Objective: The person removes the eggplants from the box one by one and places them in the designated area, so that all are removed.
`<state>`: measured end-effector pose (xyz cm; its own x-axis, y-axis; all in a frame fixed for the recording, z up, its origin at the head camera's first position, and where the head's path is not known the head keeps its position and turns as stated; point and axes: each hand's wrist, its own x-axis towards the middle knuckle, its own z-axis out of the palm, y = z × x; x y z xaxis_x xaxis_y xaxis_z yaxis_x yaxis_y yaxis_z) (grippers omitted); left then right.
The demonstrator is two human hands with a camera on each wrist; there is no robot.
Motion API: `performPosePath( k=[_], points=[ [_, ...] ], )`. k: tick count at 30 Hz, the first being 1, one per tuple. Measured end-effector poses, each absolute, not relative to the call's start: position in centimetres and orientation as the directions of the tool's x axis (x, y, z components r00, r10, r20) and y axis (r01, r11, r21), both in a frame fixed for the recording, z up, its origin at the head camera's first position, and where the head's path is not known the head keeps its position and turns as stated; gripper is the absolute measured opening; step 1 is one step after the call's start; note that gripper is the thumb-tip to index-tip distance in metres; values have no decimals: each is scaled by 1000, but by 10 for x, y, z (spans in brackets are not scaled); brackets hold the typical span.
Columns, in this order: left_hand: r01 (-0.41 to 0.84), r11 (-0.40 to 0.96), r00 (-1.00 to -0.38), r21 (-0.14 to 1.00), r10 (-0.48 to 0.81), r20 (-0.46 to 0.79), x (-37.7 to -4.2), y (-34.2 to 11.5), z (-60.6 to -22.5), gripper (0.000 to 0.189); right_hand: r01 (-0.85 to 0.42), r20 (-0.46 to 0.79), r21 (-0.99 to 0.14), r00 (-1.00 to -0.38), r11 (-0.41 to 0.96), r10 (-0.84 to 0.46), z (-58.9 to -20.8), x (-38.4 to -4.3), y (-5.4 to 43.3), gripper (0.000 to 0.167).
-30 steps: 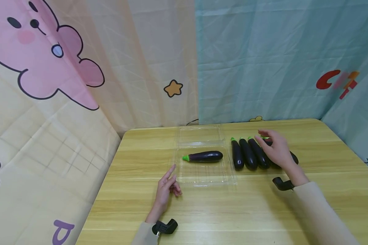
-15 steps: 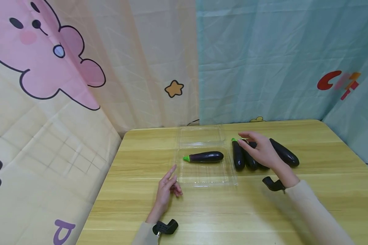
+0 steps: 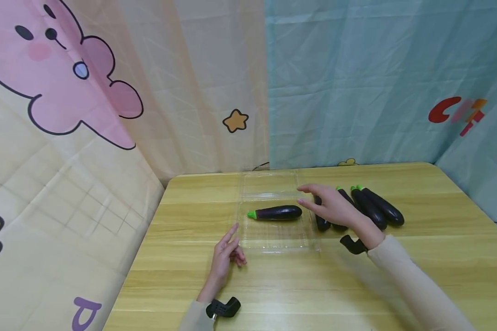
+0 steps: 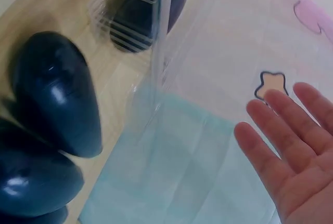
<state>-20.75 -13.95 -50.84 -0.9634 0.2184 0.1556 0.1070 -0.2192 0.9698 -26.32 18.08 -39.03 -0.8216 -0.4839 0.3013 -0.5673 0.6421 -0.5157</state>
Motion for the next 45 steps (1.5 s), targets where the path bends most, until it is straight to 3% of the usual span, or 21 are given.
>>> performPosePath(
  k=[13,22,30,45],
  points=[
    [87,-222,-967,971,215,136,-207,-140,-509,53,-549,-16,-475,-775,687,-631,-389,-279,144,55],
    [112,-224,-962,968,221,162,-208,-140,-508,53,-628,-10,-391,-727,672,-686,-400,-295,122,44],
    [115,-228,-957,967,236,170,-208,-139,-506,52,-603,-67,-272,-765,750,-640,-405,-303,112,39],
    [112,-234,-960,966,225,166,-208,-140,-509,52,-574,-133,-194,-788,796,-601,-417,-310,103,40]
  ],
)
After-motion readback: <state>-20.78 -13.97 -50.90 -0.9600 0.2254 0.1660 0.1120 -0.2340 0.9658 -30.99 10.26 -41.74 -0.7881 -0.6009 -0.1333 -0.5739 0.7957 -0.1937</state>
